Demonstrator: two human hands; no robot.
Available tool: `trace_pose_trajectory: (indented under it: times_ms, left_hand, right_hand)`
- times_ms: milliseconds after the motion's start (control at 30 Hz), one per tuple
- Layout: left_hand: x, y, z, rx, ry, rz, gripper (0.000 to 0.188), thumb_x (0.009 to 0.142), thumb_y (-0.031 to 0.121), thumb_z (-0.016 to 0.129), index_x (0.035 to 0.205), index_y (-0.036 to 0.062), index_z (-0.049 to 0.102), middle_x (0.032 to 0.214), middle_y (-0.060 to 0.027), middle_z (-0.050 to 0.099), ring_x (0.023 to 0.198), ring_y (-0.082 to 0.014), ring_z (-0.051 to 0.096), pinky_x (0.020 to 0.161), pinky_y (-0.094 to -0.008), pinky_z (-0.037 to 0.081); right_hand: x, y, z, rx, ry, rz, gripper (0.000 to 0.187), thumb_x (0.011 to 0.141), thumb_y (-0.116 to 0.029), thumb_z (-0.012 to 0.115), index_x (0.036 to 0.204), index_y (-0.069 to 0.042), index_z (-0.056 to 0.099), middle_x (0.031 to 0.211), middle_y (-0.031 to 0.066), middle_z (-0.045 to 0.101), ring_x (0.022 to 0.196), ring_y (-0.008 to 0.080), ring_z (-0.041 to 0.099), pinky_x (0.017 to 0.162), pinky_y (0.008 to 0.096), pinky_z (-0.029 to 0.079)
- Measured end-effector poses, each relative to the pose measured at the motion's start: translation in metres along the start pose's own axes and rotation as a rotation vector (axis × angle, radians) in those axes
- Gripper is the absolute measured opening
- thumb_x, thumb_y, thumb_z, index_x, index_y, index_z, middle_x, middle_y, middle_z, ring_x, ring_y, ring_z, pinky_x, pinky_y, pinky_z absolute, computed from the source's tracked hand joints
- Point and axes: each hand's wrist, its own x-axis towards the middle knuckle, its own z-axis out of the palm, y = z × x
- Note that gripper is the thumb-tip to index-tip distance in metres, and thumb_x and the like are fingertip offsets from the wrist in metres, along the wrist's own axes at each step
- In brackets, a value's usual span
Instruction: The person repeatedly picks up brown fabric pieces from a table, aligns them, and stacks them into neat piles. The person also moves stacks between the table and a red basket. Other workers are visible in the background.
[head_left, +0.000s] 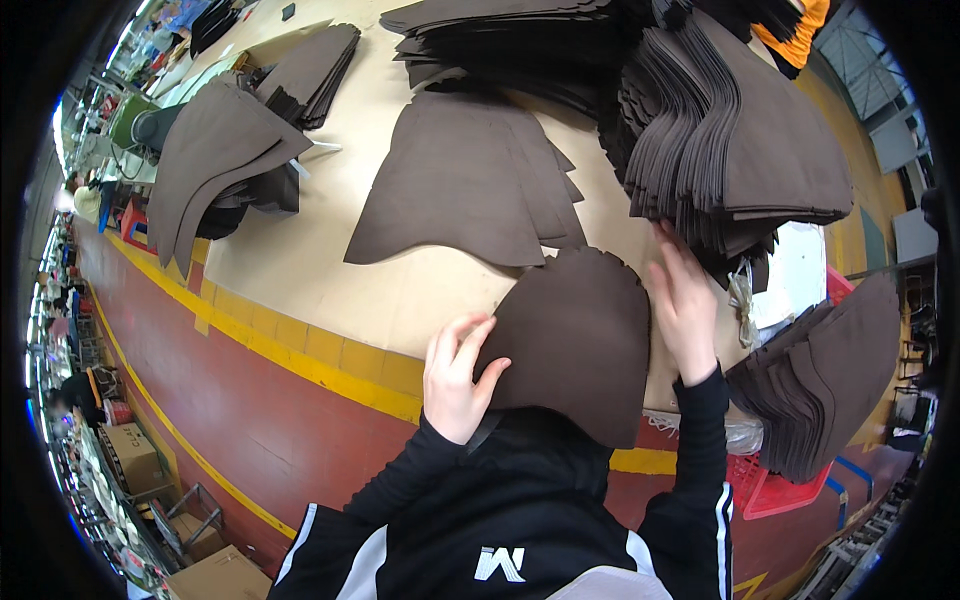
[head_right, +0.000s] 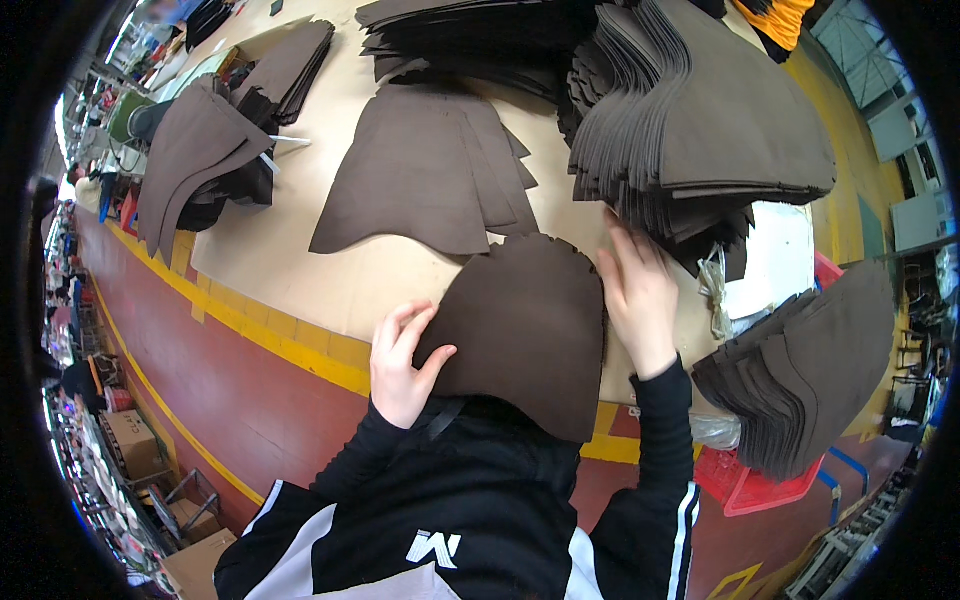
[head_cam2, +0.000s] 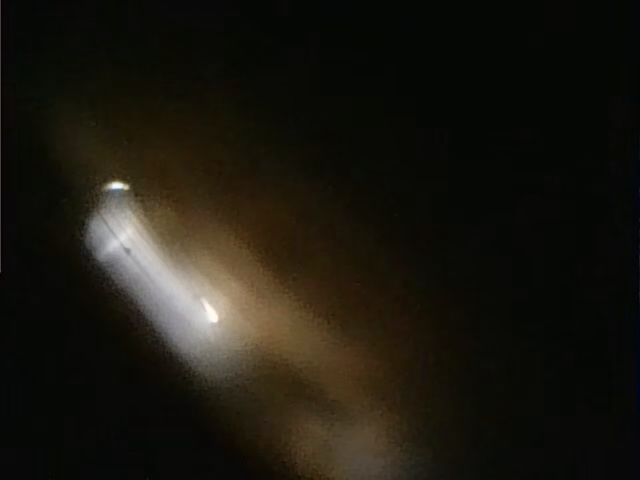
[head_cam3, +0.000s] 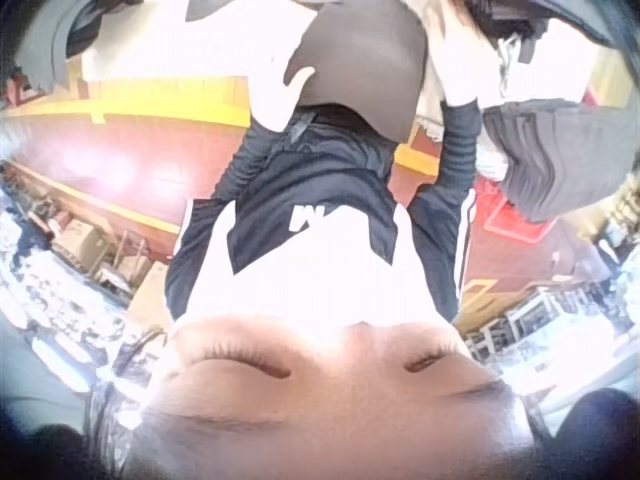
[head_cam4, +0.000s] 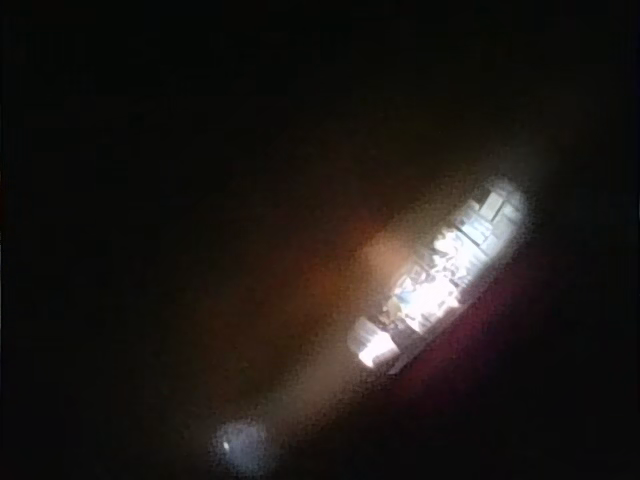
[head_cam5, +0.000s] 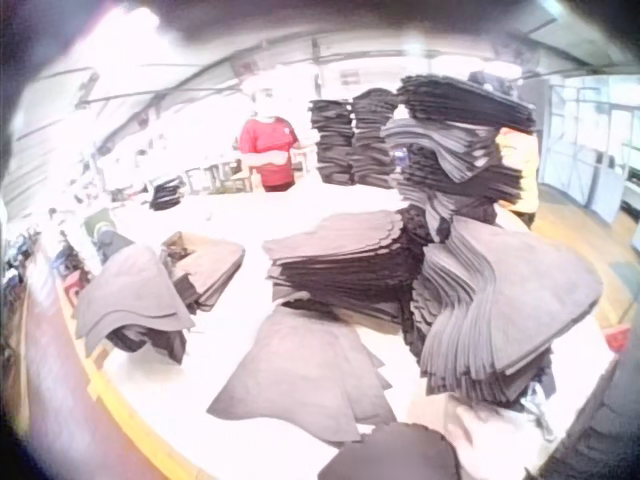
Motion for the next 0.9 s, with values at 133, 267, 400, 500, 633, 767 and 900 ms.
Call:
trace_pose_trajectory:
  times_ms: [133, 267, 400, 500, 633, 767, 900]
  left_hand:
    - [0.005, 0.011, -0.016, -0.426, -0.020, -0.056, 0.044, 0.082, -0.001, 0.076, 0.125, -0.0002, 0.066, 0.111, -0.0149, 0.074, 0.099, -0.0253, 0.073, 0.090, -0.0340, 0.055]
    - [0.073, 0.004, -0.061, -0.106, 0.295, 0.160, 0.053, 0.085, 0.002, 0.075, 0.136, -0.0024, 0.060, 0.123, -0.0178, 0.071, 0.109, -0.0215, 0.070, 0.096, -0.0325, 0.052]
    - [0.124, -0.032, -0.090, 0.046, 0.528, 0.154, 0.058, 0.097, 0.014, 0.067, 0.149, -0.0008, 0.046, 0.143, -0.0213, 0.055, 0.135, -0.0302, 0.051, 0.114, -0.0385, 0.036]
    - [0.103, -0.026, -0.088, 0.113, 0.297, 0.179, 0.050, 0.095, 0.012, 0.067, 0.140, -0.0019, 0.054, 0.138, -0.0194, 0.058, 0.131, -0.0323, 0.054, 0.111, -0.0395, 0.039]
    - [0.038, -0.032, -0.026, 0.166, -0.047, 0.106, 0.059, 0.089, 0.015, 0.073, 0.143, -0.0002, 0.052, 0.153, -0.0197, 0.044, 0.143, -0.0369, 0.041, 0.117, -0.0436, 0.032]
    - [0.010, -0.016, 0.006, 0.250, -0.112, 0.129, 0.071, 0.083, 0.020, 0.081, 0.145, 0.0013, 0.051, 0.153, -0.0226, 0.041, 0.145, -0.0429, 0.034, 0.117, -0.0462, 0.032]
    - [0.007, -0.002, -0.006, 0.032, -0.129, 0.102, 0.059, 0.083, 0.010, 0.080, 0.137, 0.0010, 0.059, 0.133, -0.0187, 0.063, 0.121, -0.0372, 0.061, 0.102, -0.0399, 0.048]
  right_hand:
    - [-0.037, -0.003, -0.023, 0.214, 0.164, 0.093, 0.035, 0.099, -0.013, 0.058, 0.131, -0.001, 0.061, 0.127, 0.0185, 0.066, 0.116, 0.0370, 0.063, 0.101, 0.0427, 0.048]
    - [-0.060, -0.031, -0.040, 0.337, 0.112, 0.011, 0.036, 0.097, -0.014, 0.062, 0.130, 0.001, 0.062, 0.123, 0.0198, 0.068, 0.115, 0.0356, 0.064, 0.100, 0.0421, 0.049]
    - [-0.059, -0.079, -0.020, 0.185, -0.483, -0.421, 0.049, 0.093, -0.029, 0.067, 0.141, -0.019, 0.058, 0.145, 0.0053, 0.057, 0.133, 0.0229, 0.054, 0.113, 0.0430, 0.039]
    - [-0.062, -0.076, 0.014, 0.000, -0.539, -0.466, 0.049, 0.096, -0.038, 0.061, 0.144, -0.034, 0.054, 0.154, -0.0043, 0.048, 0.143, 0.0190, 0.044, 0.119, 0.0467, 0.031]
    - [-0.018, -0.046, 0.028, -0.082, -0.431, -0.297, 0.048, 0.100, -0.033, 0.053, 0.148, -0.030, 0.051, 0.158, -0.0004, 0.043, 0.143, 0.0255, 0.042, 0.119, 0.0521, 0.028]
    - [0.009, -0.006, 0.040, -0.150, -0.381, -0.071, 0.048, 0.106, -0.034, 0.044, 0.153, -0.027, 0.042, 0.159, 0.0037, 0.040, 0.146, 0.0297, 0.038, 0.120, 0.0545, 0.025]
    - [0.000, 0.006, 0.026, -0.112, -0.105, 0.023, 0.044, 0.107, -0.029, 0.044, 0.149, -0.017, 0.048, 0.152, 0.0114, 0.049, 0.139, 0.0328, 0.046, 0.118, 0.0508, 0.030]
